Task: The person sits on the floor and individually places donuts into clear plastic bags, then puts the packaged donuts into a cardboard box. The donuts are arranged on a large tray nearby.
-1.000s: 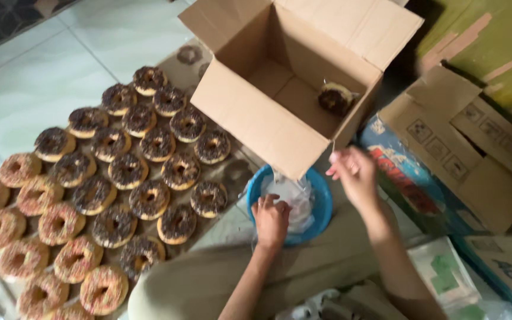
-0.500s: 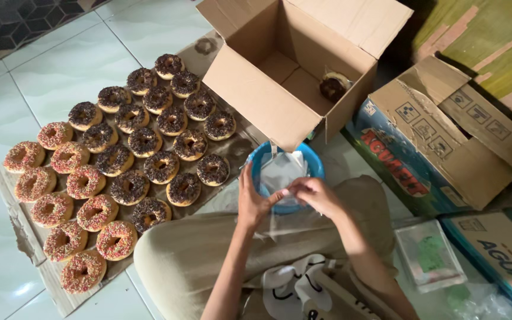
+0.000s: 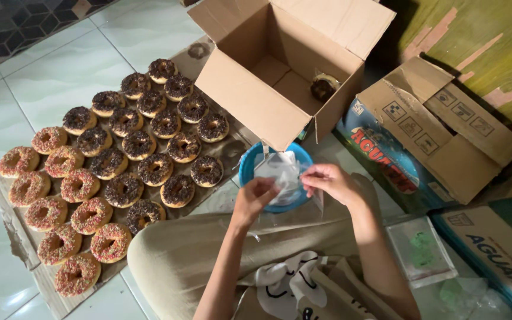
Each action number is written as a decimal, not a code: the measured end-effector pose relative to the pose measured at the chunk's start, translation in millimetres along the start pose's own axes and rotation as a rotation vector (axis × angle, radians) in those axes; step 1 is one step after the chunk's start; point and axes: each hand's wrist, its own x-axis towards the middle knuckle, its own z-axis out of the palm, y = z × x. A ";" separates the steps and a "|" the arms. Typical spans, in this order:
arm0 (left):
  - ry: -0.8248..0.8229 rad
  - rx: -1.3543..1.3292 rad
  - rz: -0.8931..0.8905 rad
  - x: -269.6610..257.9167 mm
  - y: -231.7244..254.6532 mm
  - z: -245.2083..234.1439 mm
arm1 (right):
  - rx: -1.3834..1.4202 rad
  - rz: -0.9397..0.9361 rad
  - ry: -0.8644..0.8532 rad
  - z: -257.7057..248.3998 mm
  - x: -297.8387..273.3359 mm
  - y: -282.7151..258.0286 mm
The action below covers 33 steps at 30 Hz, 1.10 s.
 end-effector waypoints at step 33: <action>-0.720 -0.576 0.921 58.6 -111.2 -6.3 | 0.972 -0.303 -0.565 109.2 16.3 8.3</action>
